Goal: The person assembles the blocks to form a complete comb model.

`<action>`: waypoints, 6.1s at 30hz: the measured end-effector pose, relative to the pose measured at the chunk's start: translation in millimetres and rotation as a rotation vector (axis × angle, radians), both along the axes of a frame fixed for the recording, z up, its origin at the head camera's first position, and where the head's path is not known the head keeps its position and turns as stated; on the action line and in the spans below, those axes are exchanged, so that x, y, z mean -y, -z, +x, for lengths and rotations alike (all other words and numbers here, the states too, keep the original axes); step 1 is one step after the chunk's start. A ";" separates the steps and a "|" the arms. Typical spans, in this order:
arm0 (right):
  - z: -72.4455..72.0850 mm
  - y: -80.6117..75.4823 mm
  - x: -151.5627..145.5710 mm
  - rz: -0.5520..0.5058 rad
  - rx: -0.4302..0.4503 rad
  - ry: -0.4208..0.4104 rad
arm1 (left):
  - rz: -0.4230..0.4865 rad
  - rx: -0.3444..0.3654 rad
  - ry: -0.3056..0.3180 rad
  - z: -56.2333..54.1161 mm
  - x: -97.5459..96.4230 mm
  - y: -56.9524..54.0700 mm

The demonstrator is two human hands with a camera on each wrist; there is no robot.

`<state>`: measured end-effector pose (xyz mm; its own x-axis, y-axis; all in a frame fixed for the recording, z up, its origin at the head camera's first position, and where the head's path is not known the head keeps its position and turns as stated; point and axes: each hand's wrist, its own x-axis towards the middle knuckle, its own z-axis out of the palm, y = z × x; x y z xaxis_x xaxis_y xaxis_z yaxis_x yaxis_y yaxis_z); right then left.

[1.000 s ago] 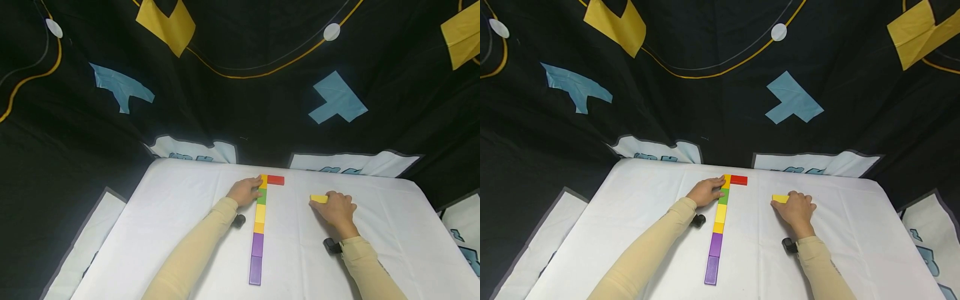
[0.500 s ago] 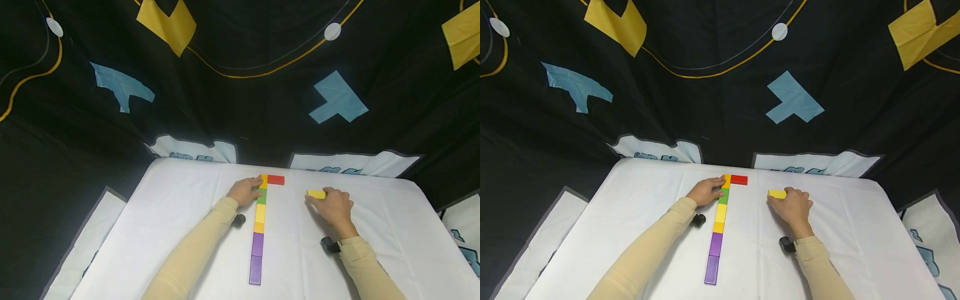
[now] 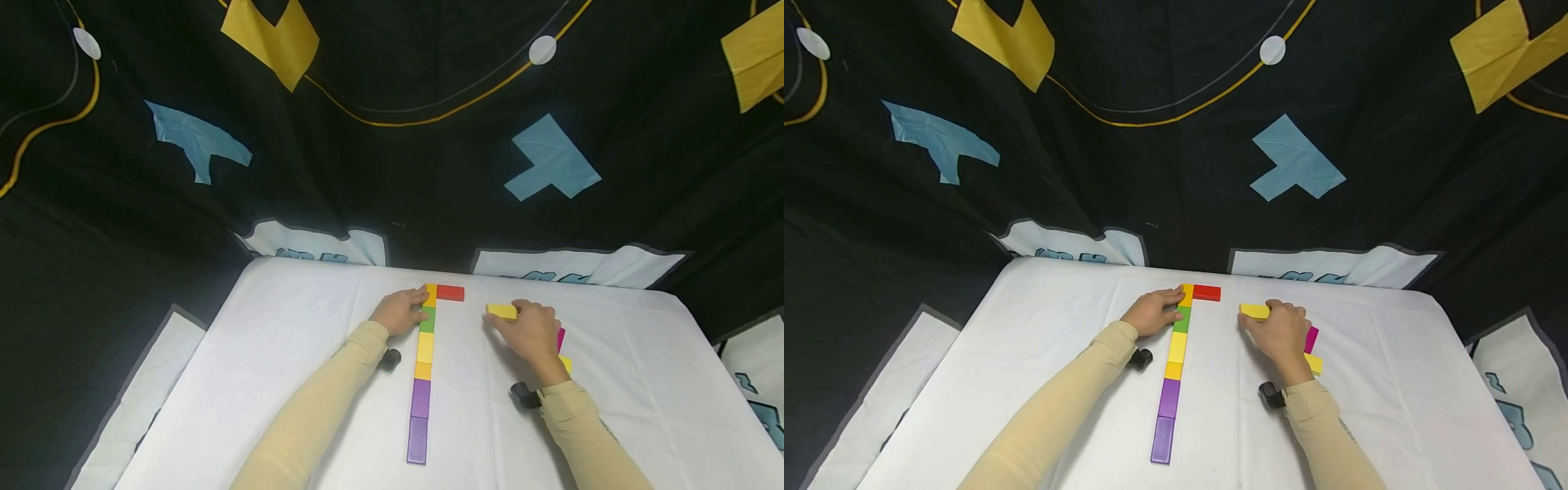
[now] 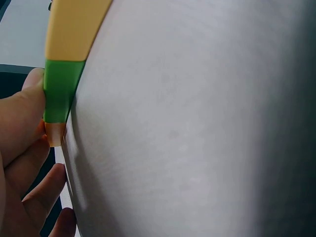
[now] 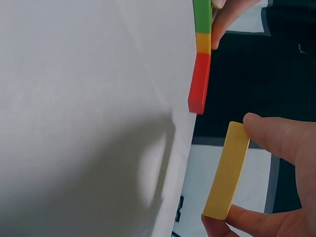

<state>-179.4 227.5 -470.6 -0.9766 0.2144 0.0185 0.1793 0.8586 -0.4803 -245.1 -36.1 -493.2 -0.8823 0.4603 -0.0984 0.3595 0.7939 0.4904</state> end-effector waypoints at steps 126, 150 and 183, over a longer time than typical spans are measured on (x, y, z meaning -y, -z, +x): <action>6.9 -14.0 -12.1 -0.166 -0.063 -0.058 | -0.010 -0.022 0.018 -2.1 -0.3 1.0; 29.2 -1.9 -94.1 -0.154 -0.037 -0.072 | -0.015 -0.004 -0.001 -2.2 -1.6 1.7; 28.4 16.3 -106.4 0.010 0.097 -0.101 | 0.005 -0.010 0.009 -1.5 0.6 0.9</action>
<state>-151.0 333.9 -486.9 -0.9905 0.1153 -0.0754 0.1371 0.8791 -0.4565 -246.6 -36.7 -494.1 -0.8788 0.4690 -0.0876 0.3716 0.7881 0.4908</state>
